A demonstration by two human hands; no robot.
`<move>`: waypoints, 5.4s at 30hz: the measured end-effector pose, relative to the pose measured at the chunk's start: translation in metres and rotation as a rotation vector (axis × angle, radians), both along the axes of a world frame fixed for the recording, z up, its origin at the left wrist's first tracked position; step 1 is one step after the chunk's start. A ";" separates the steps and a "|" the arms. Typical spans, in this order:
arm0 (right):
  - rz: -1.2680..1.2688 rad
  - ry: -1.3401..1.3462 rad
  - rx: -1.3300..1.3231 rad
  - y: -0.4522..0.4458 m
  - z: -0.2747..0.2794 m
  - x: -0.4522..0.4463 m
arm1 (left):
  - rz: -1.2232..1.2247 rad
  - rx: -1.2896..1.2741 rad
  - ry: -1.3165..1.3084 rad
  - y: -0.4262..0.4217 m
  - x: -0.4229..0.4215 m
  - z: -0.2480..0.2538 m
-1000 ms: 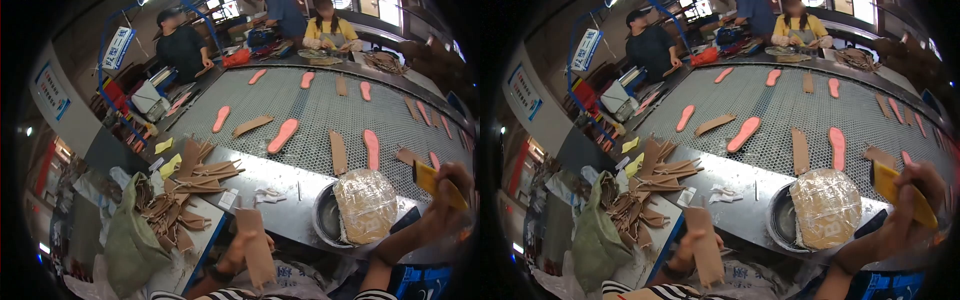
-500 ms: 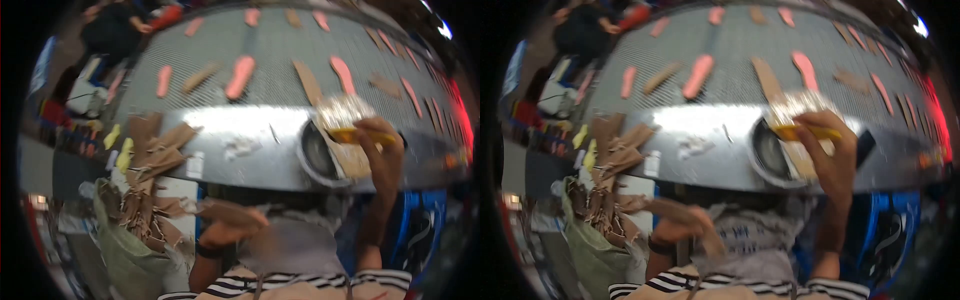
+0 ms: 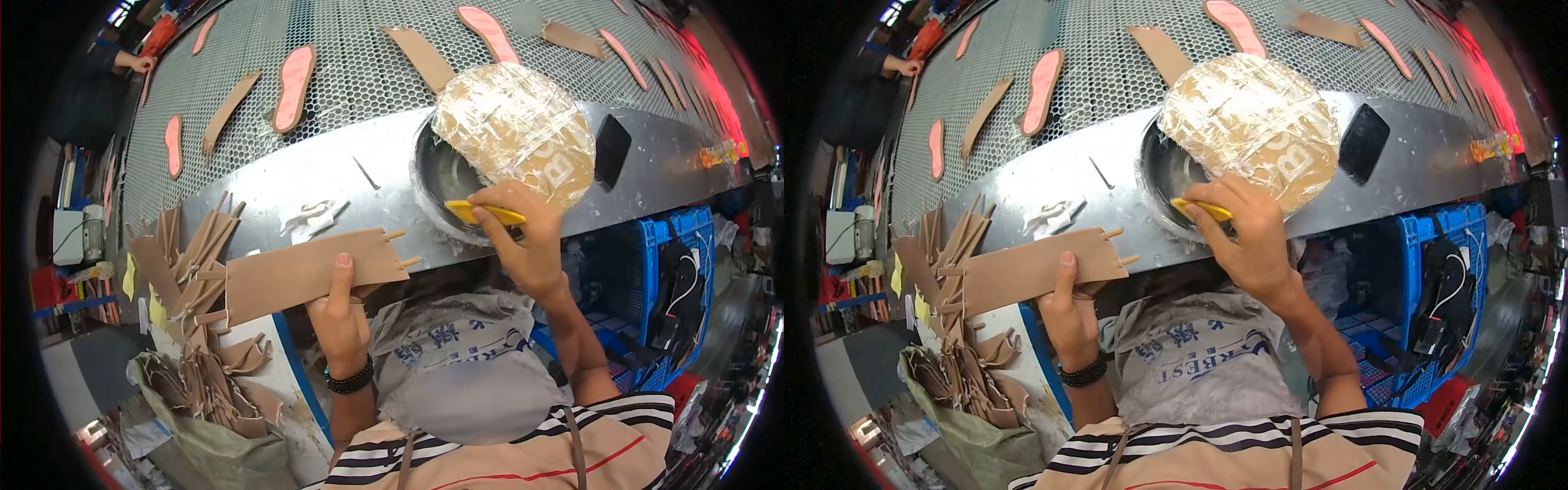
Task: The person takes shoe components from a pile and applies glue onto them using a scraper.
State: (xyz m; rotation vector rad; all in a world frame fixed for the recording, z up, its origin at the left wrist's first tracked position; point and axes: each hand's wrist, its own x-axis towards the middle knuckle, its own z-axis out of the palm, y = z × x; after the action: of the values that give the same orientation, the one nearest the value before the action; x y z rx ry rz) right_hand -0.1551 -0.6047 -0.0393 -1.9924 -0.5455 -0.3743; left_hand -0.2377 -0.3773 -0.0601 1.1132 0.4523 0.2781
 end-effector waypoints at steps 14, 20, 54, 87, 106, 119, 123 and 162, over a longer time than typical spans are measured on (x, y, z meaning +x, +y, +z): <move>0.019 0.347 0.413 0.002 0.025 -0.011 | -0.067 0.084 0.047 -0.007 0.006 0.002; 0.312 0.001 0.072 0.002 0.026 -0.005 | -0.093 0.164 0.090 -0.010 0.003 0.009; 0.180 -0.027 0.626 0.020 0.010 -0.011 | -0.112 0.282 0.000 0.004 0.003 0.019; 0.212 0.473 0.540 0.013 0.029 -0.035 | -0.106 0.179 -0.110 0.025 0.010 0.046; 0.062 0.060 0.042 0.008 0.011 -0.024 | 0.063 0.155 0.035 0.003 -0.004 -0.003; 0.078 0.026 0.243 0.024 0.023 -0.038 | 0.080 0.308 0.060 -0.006 -0.008 0.003; 0.120 -0.101 0.116 0.036 0.018 -0.040 | 0.042 0.362 0.031 -0.009 -0.011 0.012; 0.045 -0.150 0.213 0.061 0.026 -0.031 | 0.128 0.024 -0.065 0.013 -0.022 0.030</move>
State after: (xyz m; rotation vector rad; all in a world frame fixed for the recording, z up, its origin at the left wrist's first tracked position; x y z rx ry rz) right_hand -0.1859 -0.5440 -0.0129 -1.7538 -0.6173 -0.5345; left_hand -0.2593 -0.3638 -0.0299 1.0967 0.4641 0.4314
